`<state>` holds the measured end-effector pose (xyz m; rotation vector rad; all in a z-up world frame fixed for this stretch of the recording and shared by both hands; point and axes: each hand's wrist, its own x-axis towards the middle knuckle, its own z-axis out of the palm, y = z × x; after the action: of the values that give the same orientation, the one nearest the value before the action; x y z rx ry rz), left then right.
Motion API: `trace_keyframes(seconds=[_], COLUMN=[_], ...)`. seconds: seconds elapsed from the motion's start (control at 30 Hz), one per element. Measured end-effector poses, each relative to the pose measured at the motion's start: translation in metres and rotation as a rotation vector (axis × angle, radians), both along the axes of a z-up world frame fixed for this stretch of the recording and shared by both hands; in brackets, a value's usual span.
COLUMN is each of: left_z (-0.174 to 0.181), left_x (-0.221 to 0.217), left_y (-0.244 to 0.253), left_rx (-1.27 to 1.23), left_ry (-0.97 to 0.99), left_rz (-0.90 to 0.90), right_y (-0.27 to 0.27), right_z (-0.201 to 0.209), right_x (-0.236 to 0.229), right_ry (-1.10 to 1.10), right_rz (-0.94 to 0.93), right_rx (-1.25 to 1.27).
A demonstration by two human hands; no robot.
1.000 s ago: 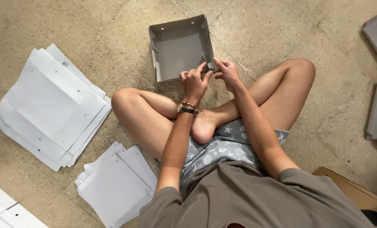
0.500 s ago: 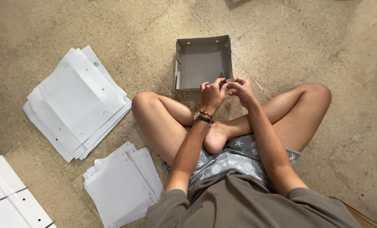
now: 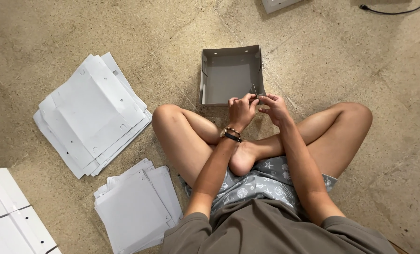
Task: The person assembles a small cardboard box by hand. They fold the side flaps upward, tuck the tabs into slots, and press the seams to secure the structure. The finished box is held briefly at the end.
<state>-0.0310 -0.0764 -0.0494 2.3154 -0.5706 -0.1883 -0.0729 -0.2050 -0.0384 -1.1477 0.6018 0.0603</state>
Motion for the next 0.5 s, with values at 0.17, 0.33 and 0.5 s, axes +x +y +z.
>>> trace_keyframes(seconds=[0.17, 0.33, 0.5], left_z=[0.0053, 0.0062, 0.0002], left_x=[-0.0023, -0.0027, -0.0029], left_y=[0.0002, -0.0006, -0.0014], left_rx=[-0.019, -0.027, -0.015], left_ry=[0.001, -0.002, 0.006], left_rz=[0.010, 0.022, 0.033], right_y=[0.0019, 0.0033, 0.0047], right_z=[-0.0046, -0.0092, -0.0075], right_x=[-0.0003, 0.0005, -0.0002], right_ry=[-0.030, -0.040, -0.004], right_rz=[-0.029, -0.050, -0.039], right_rx=[-0.090, -0.116, -0.120])
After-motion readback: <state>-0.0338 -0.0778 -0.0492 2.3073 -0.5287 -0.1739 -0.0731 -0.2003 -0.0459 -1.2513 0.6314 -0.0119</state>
